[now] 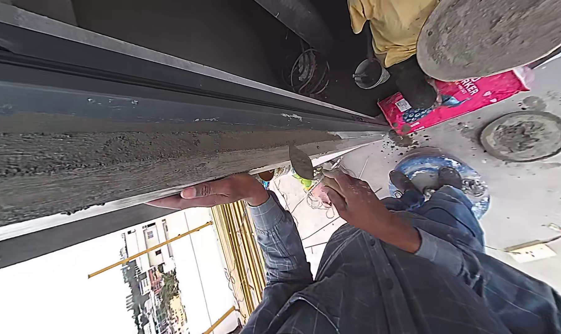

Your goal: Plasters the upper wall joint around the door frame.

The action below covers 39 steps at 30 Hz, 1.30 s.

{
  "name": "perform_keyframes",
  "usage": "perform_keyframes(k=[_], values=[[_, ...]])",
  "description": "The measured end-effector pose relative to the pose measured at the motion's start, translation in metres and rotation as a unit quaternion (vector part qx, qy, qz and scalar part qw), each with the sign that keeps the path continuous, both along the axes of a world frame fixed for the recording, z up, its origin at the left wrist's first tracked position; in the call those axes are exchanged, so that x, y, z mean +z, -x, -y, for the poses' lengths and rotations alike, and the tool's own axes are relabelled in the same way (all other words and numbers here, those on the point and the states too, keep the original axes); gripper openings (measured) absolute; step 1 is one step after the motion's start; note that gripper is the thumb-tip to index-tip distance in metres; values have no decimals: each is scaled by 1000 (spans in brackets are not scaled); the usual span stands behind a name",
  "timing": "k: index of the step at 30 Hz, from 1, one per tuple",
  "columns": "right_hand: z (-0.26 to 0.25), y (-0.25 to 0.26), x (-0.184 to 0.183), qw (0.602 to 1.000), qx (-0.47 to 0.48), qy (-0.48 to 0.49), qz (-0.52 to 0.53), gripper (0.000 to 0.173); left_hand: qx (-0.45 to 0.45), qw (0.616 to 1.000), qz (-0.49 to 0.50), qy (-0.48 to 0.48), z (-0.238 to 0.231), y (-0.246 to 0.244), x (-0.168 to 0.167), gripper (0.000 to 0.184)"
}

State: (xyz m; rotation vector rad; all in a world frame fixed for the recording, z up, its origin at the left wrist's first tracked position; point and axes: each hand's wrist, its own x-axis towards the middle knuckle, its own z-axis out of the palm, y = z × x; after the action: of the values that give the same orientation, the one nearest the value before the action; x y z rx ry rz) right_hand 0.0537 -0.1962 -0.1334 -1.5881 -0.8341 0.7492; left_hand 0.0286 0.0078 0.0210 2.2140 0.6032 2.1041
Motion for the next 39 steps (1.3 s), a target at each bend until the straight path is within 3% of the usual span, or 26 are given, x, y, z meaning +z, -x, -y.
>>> perform_keyframes(k=[6,10,14,17,21,23,24,27,29,32,35,39], values=[[-3,1,1,999,-19,-24,17,40,20,1000,-6,-12,0,4,0,66],[-6,8,46,991,-36,-125,39,39,27,999,-11,-20,0,8,-2,69],[-12,3,45,992,-35,-114,39,41,38,999,-5,-1,1,11,-3,78],[-14,9,79,984,-25,-170,48,42,21,1000,-12,-7,0,15,-2,86],[-30,2,133,961,-26,-264,77,39,-79,982,72,159,24,8,21,102],[-37,-7,154,955,-25,-280,97,40,-111,959,121,230,26,8,27,93],[-39,-10,163,952,-22,-287,106,39,-132,952,136,241,20,10,23,78],[-46,-15,183,943,-17,-308,126,39,-235,918,181,263,-2,20,6,61],[-49,-17,197,940,-10,-317,129,39,-169,898,251,320,17,0,43,56],[-53,-17,211,933,-18,-330,144,39,-110,924,195,311,36,0,55,45],[-64,-23,235,919,-30,-355,169,39,-37,948,73,308,56,4,52,77],[-80,-32,276,896,-41,-391,205,39,-38,967,67,241,30,14,25,95]])
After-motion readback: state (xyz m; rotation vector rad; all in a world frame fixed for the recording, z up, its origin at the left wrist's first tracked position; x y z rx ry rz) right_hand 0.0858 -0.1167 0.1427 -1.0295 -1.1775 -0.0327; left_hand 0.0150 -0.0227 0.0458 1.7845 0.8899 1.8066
